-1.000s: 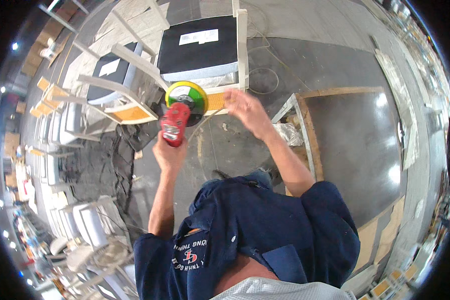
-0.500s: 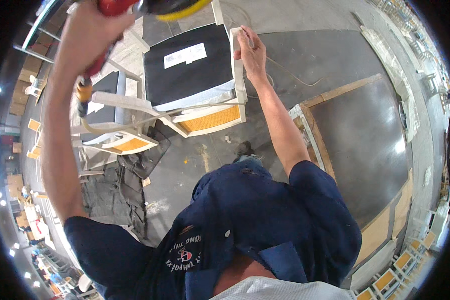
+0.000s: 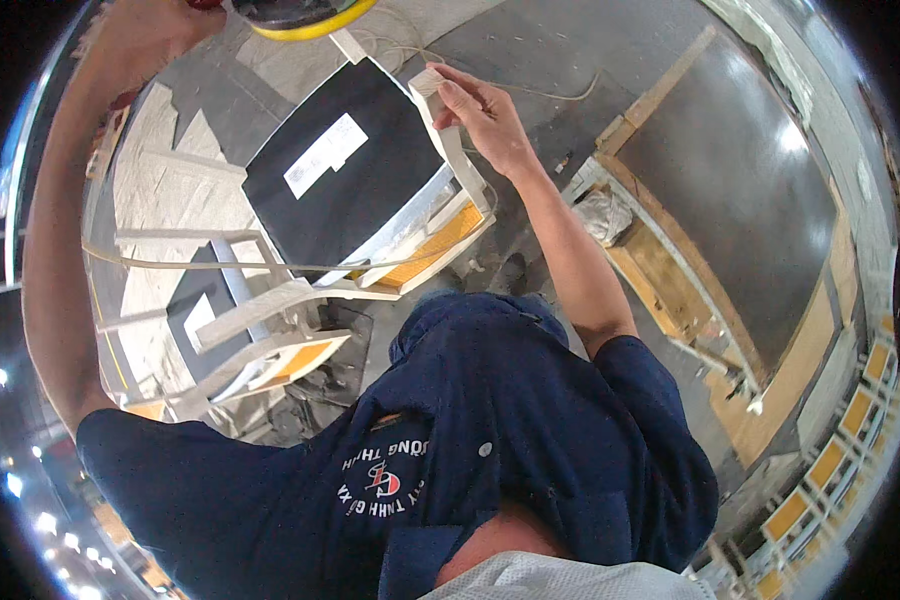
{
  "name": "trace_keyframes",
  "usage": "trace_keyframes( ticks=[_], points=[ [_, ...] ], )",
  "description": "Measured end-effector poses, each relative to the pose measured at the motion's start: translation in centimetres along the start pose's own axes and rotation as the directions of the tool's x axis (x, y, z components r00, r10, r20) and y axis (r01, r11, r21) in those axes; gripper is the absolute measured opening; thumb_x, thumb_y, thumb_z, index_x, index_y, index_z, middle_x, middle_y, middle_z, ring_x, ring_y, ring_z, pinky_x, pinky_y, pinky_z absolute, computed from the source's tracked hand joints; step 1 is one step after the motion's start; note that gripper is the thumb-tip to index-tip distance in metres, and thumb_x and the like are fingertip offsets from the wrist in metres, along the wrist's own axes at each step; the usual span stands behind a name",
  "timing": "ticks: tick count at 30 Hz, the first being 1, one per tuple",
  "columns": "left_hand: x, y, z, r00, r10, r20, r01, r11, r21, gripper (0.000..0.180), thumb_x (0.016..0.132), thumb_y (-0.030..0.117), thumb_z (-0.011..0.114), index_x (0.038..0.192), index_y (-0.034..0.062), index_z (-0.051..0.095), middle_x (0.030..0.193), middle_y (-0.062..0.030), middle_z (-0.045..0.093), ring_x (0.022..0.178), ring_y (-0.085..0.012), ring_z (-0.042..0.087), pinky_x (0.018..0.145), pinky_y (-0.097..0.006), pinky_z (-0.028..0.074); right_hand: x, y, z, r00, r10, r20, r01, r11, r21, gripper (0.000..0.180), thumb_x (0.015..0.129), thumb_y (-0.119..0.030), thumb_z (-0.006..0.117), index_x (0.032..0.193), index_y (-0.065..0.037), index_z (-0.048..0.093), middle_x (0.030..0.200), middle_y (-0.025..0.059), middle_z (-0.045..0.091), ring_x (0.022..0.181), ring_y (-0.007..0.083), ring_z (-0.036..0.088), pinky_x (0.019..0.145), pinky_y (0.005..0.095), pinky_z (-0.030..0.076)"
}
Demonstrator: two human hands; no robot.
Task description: The person lifts and repositions a white chair, then uses a handheld orbital sander to sand the chair legs and frame. After sanding, the person wipes the sanded surfaces with a cloth. The chair is handled one at a time and placed back on the floor.
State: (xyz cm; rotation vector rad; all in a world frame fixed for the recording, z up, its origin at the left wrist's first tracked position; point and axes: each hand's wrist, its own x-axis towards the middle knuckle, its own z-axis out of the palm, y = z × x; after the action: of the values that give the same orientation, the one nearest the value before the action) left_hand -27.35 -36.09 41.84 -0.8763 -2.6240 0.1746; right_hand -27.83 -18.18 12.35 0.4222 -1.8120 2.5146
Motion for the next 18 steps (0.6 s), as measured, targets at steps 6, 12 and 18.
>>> trace_keyframes(
  ticks=[6, 12, 18],
  points=[
    [0.8, -5.2, 3.5, 0.998, 0.026, 0.057, -0.022, 0.997, -0.073, 0.034, 0.058, 0.008, 0.061, 0.092, 0.0029, 0.06, 0.073, -0.0183, 0.062, 0.067, -0.0283, 0.062, 0.066, -0.036, 0.049, -0.2, 0.8, 0.7, 0.989, 0.007, -0.148, 0.0, 0.999, 0.042, 0.042, 0.094, -0.031, 0.054, 0.126, -0.004, 0.055, 0.096, 0.0022, 0.063, 0.071, 0.0084, 0.056, 0.072, 0.0247, 0.049],
    [1.1, -3.2, 3.4, 0.98, 0.196, -0.026, -0.197, 0.98, -0.022, 0.031, 0.06, 0.008, 0.064, 0.09, 0.0038, 0.059, 0.073, -0.0186, 0.063, 0.07, -0.0336, 0.064, 0.067, -0.039, 0.05, -0.9, 2.8, 2.1, 0.955, -0.068, -0.288, 0.075, 0.997, 0.015, 0.046, 0.092, -0.037, 0.056, 0.125, -0.005, 0.056, 0.086, 0.0, 0.059, 0.067, 0.0065, 0.055, 0.068, 0.0224, 0.05],
    [0.5, -0.5, 3.9, 0.945, 0.324, -0.043, -0.324, 0.946, 0.007, 0.033, 0.06, 0.01, 0.068, 0.092, 0.0065, 0.06, 0.073, -0.0181, 0.063, 0.072, -0.0363, 0.062, 0.065, -0.041, 0.05, -1.3, 4.2, 2.1, 0.965, -0.056, -0.256, 0.026, 0.992, -0.122, 0.039, 0.095, -0.028, 0.051, 0.127, -0.005, 0.052, 0.091, 0.0002, 0.059, 0.072, 0.0069, 0.056, 0.073, 0.0252, 0.05]
  ],
)
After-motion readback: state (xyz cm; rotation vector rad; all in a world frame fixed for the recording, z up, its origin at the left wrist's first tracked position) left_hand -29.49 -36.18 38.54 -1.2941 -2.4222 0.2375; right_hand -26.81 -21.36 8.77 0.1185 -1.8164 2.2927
